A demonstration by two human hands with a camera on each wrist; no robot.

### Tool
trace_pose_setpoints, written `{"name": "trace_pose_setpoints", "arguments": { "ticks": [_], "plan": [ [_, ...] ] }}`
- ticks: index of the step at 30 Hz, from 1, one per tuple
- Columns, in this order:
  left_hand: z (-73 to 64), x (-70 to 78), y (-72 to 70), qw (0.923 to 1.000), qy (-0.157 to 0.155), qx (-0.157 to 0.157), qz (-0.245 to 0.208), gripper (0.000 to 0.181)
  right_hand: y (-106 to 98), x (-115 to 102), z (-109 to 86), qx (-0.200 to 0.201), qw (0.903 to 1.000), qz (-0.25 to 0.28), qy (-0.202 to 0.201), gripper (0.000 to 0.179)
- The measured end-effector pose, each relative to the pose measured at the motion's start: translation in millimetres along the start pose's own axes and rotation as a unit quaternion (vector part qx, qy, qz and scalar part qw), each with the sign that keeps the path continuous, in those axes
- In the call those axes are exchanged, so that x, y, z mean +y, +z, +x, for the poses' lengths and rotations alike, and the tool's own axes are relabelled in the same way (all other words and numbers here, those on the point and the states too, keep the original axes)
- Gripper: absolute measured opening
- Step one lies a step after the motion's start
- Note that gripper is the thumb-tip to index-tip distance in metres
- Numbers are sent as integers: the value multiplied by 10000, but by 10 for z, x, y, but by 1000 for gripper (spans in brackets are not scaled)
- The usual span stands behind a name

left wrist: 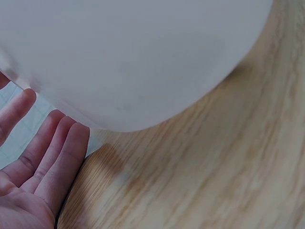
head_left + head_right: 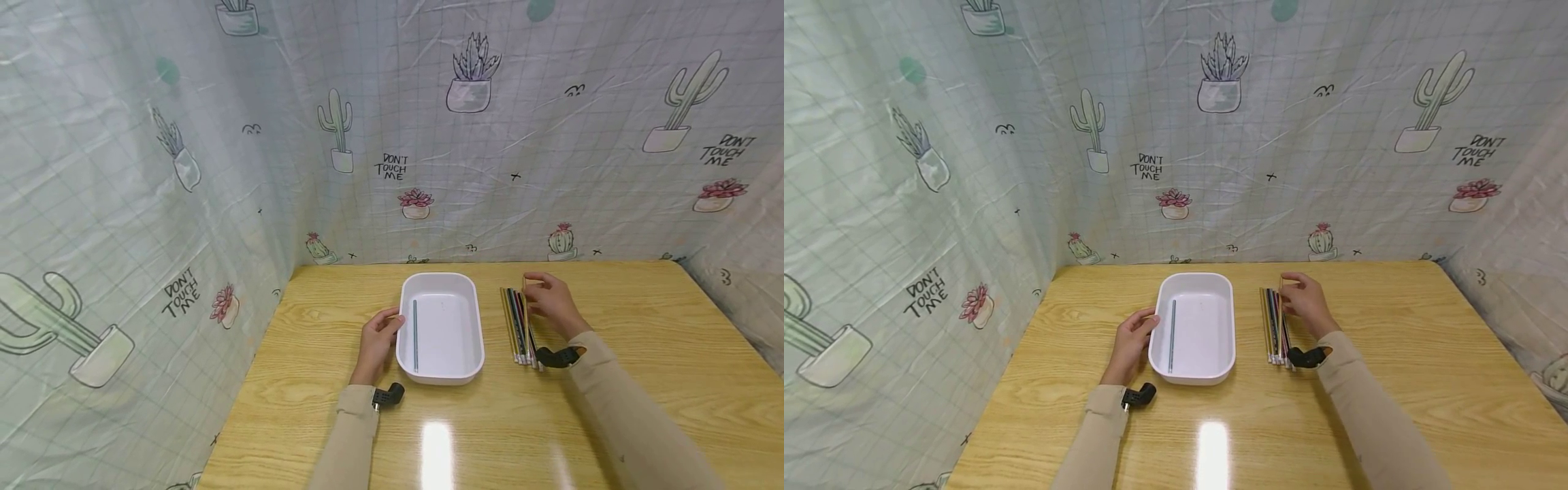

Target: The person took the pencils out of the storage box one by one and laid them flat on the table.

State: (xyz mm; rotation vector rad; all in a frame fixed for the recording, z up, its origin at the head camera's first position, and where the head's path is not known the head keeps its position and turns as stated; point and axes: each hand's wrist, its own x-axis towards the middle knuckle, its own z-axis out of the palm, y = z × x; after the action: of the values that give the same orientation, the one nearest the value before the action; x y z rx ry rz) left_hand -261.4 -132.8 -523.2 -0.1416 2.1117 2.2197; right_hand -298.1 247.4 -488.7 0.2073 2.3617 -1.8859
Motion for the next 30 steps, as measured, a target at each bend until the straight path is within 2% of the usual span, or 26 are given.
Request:
{"name": "trace_pose_setpoints", "arguments": {
  "ticks": [2, 6, 13, 19, 30],
  "plan": [
    [49, -78, 1, 10000, -3, 35, -18, 40, -28, 46, 12, 17, 10000, -66, 62, 56],
    [55, -106, 21, 9999, 25, 127, -36, 39, -66, 118, 0, 115, 9994, -312, 25, 55],
    [42, -109, 25, 9999, 39, 154, 21, 37, -119, 205, 8, 293, 9975, -632, -66, 53],
    [35, -105, 24, 9999, 13, 158, 55, 37, -147, 279, 21, 273, 9947, -990, -18, 51],
    [35, -93, 13, 9998, -5, 190, 30, 37, -71, 269, 94, 293, 9903, -1342, -192, 48]
  ]
}}
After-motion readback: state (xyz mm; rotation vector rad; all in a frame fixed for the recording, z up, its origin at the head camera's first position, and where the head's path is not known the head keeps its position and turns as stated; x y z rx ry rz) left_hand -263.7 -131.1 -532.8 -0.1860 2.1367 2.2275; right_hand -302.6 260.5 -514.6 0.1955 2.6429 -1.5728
